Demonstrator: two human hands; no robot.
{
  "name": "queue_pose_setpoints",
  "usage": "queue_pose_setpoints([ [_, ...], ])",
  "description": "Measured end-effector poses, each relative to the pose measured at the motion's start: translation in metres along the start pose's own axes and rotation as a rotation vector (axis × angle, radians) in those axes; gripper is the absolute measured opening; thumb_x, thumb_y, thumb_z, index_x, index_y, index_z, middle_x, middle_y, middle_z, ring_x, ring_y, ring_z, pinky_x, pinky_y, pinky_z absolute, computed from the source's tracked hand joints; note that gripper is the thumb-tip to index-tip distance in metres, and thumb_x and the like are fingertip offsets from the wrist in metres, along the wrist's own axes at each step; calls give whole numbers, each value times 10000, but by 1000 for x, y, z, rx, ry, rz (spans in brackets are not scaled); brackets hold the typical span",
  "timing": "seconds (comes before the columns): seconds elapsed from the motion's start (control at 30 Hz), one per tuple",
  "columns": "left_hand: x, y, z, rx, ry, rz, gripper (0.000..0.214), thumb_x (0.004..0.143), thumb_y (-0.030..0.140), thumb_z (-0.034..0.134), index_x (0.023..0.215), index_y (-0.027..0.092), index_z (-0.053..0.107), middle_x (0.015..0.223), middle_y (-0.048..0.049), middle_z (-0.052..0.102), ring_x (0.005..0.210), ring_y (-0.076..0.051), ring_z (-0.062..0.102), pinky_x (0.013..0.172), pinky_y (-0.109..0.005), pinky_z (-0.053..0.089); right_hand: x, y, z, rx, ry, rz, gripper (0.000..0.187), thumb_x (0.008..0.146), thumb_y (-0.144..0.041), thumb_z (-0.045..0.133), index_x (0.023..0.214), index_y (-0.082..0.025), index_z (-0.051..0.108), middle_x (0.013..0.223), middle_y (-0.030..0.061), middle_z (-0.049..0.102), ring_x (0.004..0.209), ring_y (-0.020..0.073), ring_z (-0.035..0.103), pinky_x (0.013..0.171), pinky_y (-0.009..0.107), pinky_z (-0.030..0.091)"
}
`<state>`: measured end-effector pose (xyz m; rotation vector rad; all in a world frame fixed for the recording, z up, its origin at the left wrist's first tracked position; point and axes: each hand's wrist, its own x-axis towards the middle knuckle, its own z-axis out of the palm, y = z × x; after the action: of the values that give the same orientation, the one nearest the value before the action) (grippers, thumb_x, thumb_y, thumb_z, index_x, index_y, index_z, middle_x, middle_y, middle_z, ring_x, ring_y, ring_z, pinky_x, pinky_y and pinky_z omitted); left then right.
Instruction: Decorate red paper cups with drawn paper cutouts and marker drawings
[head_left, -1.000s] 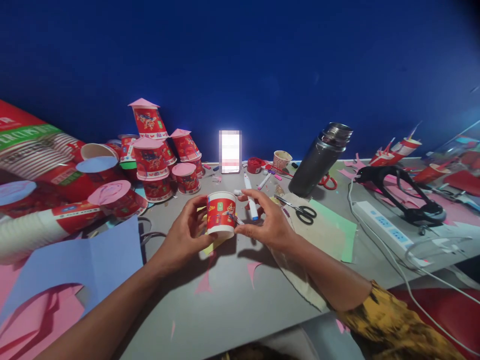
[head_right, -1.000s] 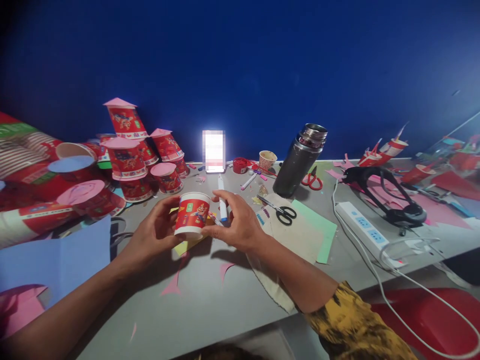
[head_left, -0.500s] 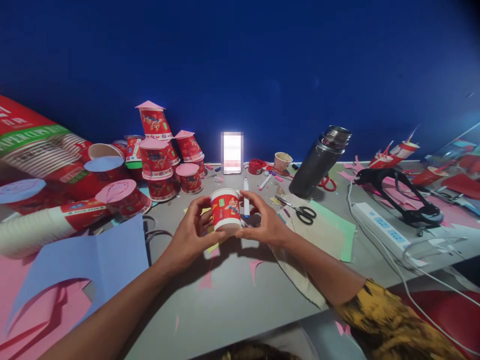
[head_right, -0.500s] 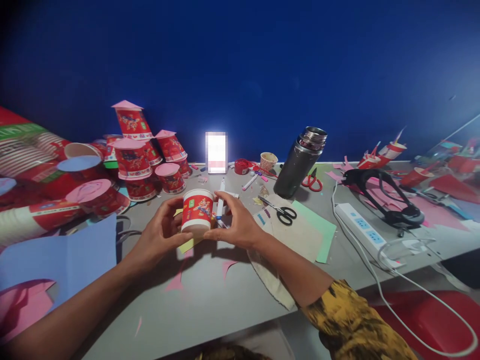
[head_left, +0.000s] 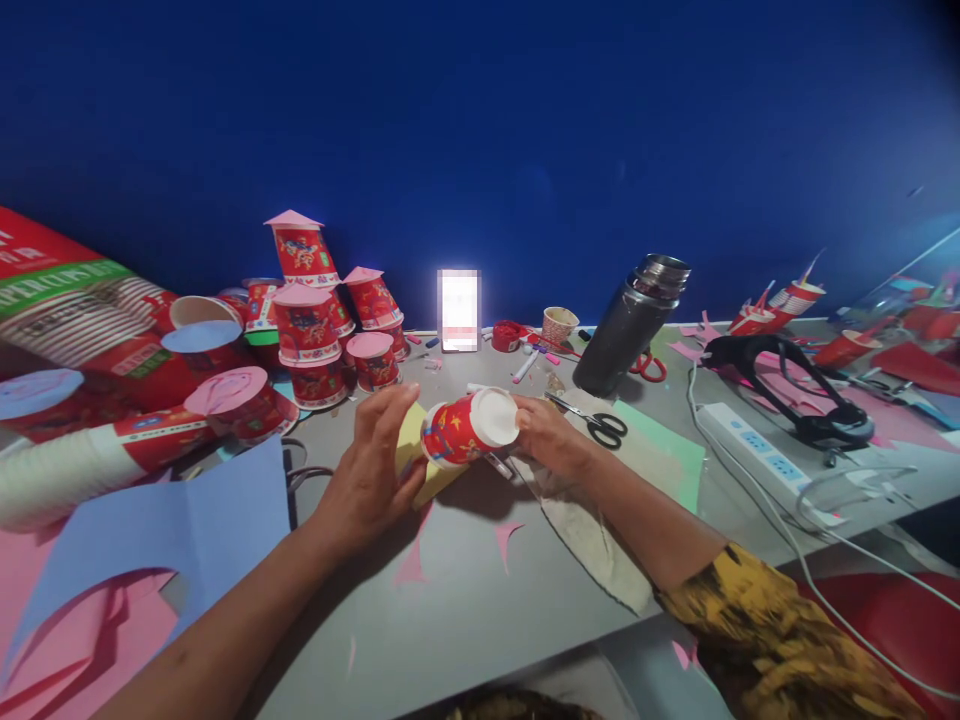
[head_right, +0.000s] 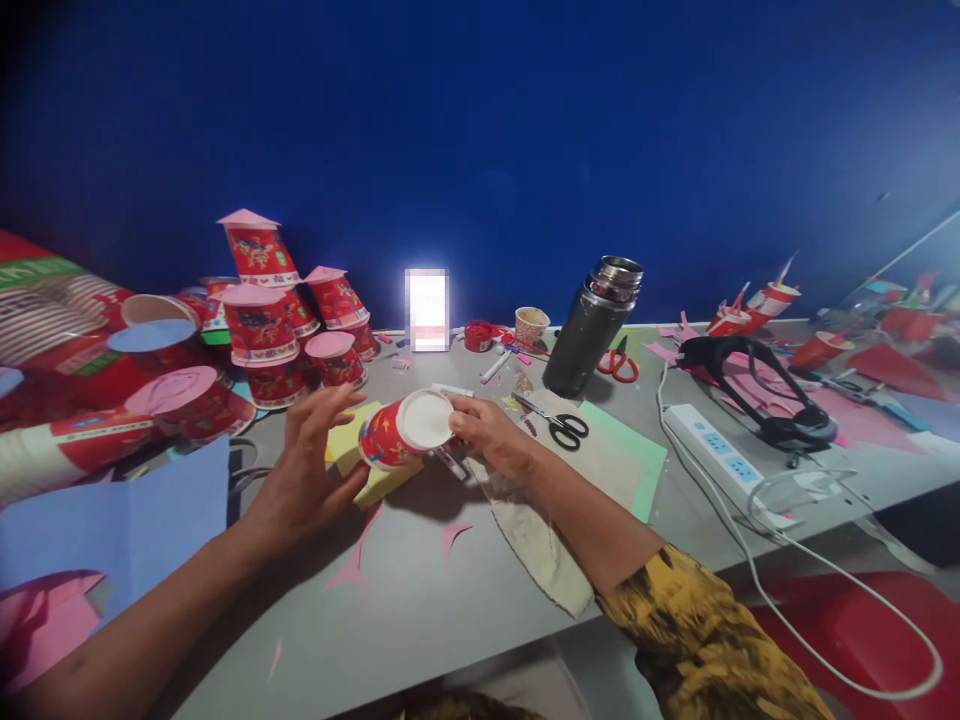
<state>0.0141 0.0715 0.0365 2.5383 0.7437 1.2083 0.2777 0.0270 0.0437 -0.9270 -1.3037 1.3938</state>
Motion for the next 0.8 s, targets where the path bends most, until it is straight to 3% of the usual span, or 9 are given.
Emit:
queue_pose_setpoints([
  [0.13, -3, 14, -6, 120, 13, 138, 1070, 816, -13, 686, 1642, 437, 177, 1557, -145, 392, 1437, -343, 497, 1139, -562, 518, -3, -4, 3, -4, -68, 58, 663, 733, -750, 808, 1066, -179, 758, 887, 40, 698, 737, 164, 616, 652, 272, 502],
  [0.33, -2, 23, -15, 113, -103, 252, 995, 812, -26, 656, 1615, 449, 311, 1574, -110, 453, 1458, -354, 504, 1185, -568, 481, -4, -12, 5, -61, -97, 76, 572, 771, -748, 789, 864, -187, 723, 762, 5, 639, 643, 132, 526, 580, 256, 460],
  [0.5, 3, 24, -17, 93, -165, 256, 1028, 852, -9, 643, 1664, 446, 207, 1560, -110, 509, 1483, -340, 485, 1196, -577, 468, -3, -12, 0, -68, -138, 82, 519, 847, -700, 754, 838, -184, 701, 760, 8, 636, 647, 137, 550, 576, 262, 455],
  [0.8, 6, 30, -19, 94, -142, 329, 957, 877, 23, 657, 1668, 366, 242, 1611, -114, 512, 1545, -340, 426, 1249, -577, 411, -4, -18, 2, -109, -134, 95, 569, 792, -765, 752, 810, -199, 698, 711, 10, 637, 614, 153, 548, 556, 288, 491],
])
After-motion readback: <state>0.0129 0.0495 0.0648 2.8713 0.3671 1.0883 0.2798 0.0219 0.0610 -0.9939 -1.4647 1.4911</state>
